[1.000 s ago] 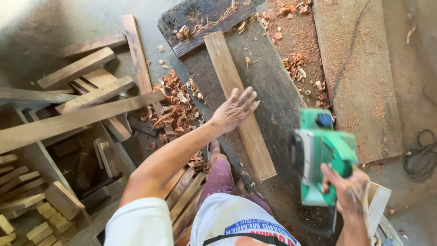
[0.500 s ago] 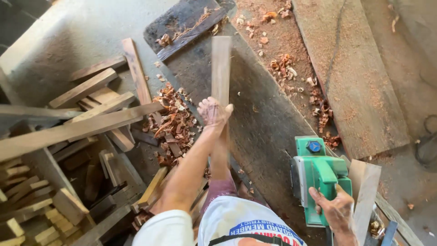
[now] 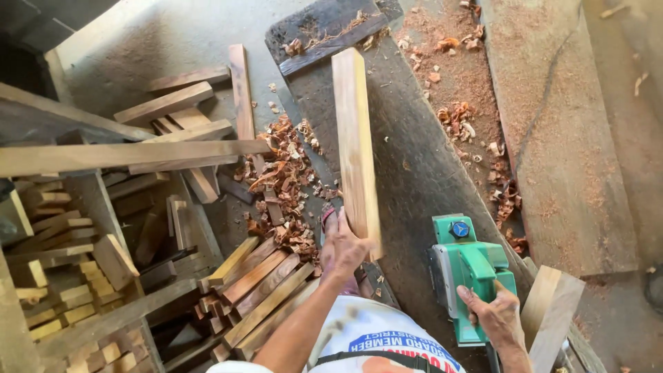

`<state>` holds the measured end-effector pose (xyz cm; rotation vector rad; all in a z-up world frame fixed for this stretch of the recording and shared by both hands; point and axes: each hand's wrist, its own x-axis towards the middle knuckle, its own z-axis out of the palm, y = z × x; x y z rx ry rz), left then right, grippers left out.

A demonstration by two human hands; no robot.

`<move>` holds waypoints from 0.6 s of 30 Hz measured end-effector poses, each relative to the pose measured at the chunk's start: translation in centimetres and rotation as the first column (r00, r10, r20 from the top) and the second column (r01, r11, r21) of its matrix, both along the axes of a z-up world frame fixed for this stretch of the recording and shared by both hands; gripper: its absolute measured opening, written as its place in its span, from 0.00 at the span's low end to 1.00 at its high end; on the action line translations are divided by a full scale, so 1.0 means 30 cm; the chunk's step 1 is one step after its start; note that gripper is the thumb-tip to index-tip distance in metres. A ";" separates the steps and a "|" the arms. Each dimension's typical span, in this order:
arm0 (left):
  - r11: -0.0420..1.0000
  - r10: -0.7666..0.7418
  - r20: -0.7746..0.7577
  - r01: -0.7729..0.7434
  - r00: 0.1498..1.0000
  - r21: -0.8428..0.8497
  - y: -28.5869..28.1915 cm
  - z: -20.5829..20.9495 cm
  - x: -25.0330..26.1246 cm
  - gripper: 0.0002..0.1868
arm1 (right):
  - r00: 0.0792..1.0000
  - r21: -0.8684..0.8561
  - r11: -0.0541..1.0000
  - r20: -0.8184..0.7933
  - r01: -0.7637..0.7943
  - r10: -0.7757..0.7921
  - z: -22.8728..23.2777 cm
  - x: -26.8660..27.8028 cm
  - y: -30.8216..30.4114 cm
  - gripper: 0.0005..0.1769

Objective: Planing wood planks using electric and manual hand planers.

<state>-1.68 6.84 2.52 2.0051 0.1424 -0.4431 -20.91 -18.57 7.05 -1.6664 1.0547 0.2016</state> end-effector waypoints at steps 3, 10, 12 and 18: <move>0.830 0.038 -0.370 -0.236 0.928 -0.506 0.042 0.132 0.015 0.58 | 1.000 0.019 1.000 -0.019 0.000 0.000 0.013 0.011 -0.003 0.20; 0.508 -0.074 -0.499 -0.397 0.864 -0.764 0.052 0.190 0.062 0.48 | 1.000 0.056 0.998 -0.005 0.013 -0.012 -0.021 0.001 -0.031 0.20; 0.371 -0.124 -0.551 -0.476 0.825 -0.797 0.046 0.263 0.097 0.47 | 0.999 0.027 0.999 0.005 -0.031 0.031 -0.027 -0.009 -0.039 0.21; 0.039 -0.294 -0.501 -0.514 0.814 -0.857 0.062 0.417 0.243 0.58 | 0.998 0.027 0.999 0.046 -0.044 0.043 -0.054 -0.012 -0.050 0.21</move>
